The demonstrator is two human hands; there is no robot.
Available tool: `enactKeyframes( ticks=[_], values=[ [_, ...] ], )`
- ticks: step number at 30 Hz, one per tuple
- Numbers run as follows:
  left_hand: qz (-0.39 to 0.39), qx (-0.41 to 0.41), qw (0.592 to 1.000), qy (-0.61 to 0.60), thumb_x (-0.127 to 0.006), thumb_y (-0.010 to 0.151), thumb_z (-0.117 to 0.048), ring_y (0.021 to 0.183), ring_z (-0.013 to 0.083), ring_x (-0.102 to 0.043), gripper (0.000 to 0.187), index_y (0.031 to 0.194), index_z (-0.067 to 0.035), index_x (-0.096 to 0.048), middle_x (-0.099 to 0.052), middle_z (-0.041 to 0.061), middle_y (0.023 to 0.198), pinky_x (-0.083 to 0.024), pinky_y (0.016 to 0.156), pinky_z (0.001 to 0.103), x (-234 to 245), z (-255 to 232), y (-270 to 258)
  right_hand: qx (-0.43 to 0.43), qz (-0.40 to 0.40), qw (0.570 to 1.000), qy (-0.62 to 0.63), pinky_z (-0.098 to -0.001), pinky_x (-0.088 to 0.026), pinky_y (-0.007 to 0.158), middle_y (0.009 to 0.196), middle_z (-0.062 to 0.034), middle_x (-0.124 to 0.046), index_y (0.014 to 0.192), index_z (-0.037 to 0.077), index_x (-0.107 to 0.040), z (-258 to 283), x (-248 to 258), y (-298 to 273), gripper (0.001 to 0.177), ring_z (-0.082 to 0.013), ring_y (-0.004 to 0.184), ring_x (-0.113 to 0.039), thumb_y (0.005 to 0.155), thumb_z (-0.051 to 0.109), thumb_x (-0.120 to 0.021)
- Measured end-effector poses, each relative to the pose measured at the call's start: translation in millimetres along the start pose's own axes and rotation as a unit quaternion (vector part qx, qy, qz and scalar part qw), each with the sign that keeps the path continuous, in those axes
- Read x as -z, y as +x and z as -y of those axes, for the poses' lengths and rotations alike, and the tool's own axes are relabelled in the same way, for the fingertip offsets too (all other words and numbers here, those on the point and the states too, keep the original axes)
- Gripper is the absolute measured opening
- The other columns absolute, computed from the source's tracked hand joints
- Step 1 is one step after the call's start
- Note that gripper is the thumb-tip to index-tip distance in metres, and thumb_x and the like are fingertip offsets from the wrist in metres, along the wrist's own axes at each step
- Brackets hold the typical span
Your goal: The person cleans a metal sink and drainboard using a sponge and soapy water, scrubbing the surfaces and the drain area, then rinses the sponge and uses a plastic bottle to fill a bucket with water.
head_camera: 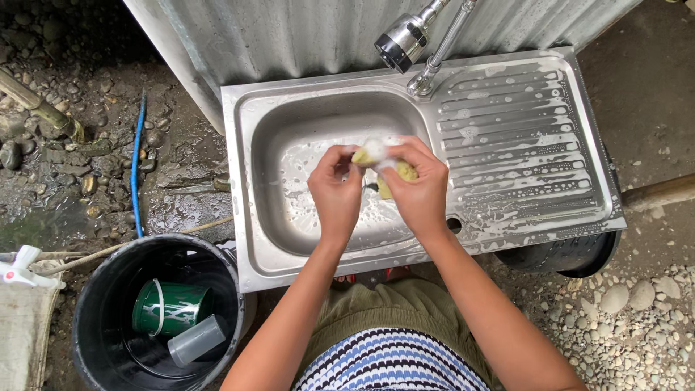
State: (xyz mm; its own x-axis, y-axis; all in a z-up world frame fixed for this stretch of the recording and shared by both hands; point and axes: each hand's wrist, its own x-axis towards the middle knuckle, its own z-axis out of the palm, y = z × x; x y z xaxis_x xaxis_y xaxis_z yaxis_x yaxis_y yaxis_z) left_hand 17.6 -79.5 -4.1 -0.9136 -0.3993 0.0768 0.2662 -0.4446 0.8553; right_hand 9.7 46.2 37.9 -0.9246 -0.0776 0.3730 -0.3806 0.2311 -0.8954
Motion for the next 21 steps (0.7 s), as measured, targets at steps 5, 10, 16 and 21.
enactKeyframes(
  ticks=[5,10,16,21],
  values=[
    [0.097,-0.009,0.978,0.185,-0.063,0.091,0.008,0.079,0.0099,-0.061,0.012,0.099,0.002,-0.070,-0.070,0.006,0.089,-0.053,0.075,0.026,12.2,-8.1,13.3,-0.026,0.015,0.999,-0.027,-0.0264,-0.052,0.089,0.104,-0.0085,-0.070,0.101,-0.005,-0.072,-17.4,2.9,-2.6,0.017,-0.0129,0.097,-0.067,0.085,-0.008,-0.072],
    [0.054,0.047,0.989,0.128,-0.064,0.087,0.007,0.079,0.0125,-0.067,0.015,0.097,-0.001,-0.069,-0.070,0.006,0.089,-0.056,0.076,0.028,1.0,-12.7,8.7,-0.036,-0.001,0.999,-0.002,-0.0254,-0.055,0.087,0.105,-0.0063,-0.072,0.102,-0.005,-0.071,-18.6,9.1,-4.2,0.019,-0.0117,0.098,-0.070,0.084,-0.006,-0.074],
    [0.118,-0.131,0.898,0.404,-0.063,0.089,0.007,0.089,0.0174,-0.069,0.019,0.102,-0.003,-0.071,-0.072,0.007,0.091,-0.054,0.080,0.033,6.5,-16.8,12.3,-0.088,0.024,0.991,0.102,-0.0242,-0.056,0.086,0.103,-0.0062,-0.074,0.103,-0.006,-0.072,-23.9,11.6,8.0,0.016,-0.0100,0.096,-0.069,0.087,-0.008,-0.071],
    [-0.058,0.270,0.931,-0.238,-0.054,0.090,0.008,0.088,0.0135,-0.067,0.027,0.106,-0.001,-0.073,-0.075,0.006,0.096,-0.055,0.080,0.027,0.6,8.6,5.7,-0.087,-0.021,0.992,0.086,-0.0258,-0.056,0.086,0.108,-0.0086,-0.072,0.102,-0.008,-0.071,-18.8,-6.3,-8.9,0.017,-0.0114,0.098,-0.068,0.085,-0.007,-0.072]
  ],
)
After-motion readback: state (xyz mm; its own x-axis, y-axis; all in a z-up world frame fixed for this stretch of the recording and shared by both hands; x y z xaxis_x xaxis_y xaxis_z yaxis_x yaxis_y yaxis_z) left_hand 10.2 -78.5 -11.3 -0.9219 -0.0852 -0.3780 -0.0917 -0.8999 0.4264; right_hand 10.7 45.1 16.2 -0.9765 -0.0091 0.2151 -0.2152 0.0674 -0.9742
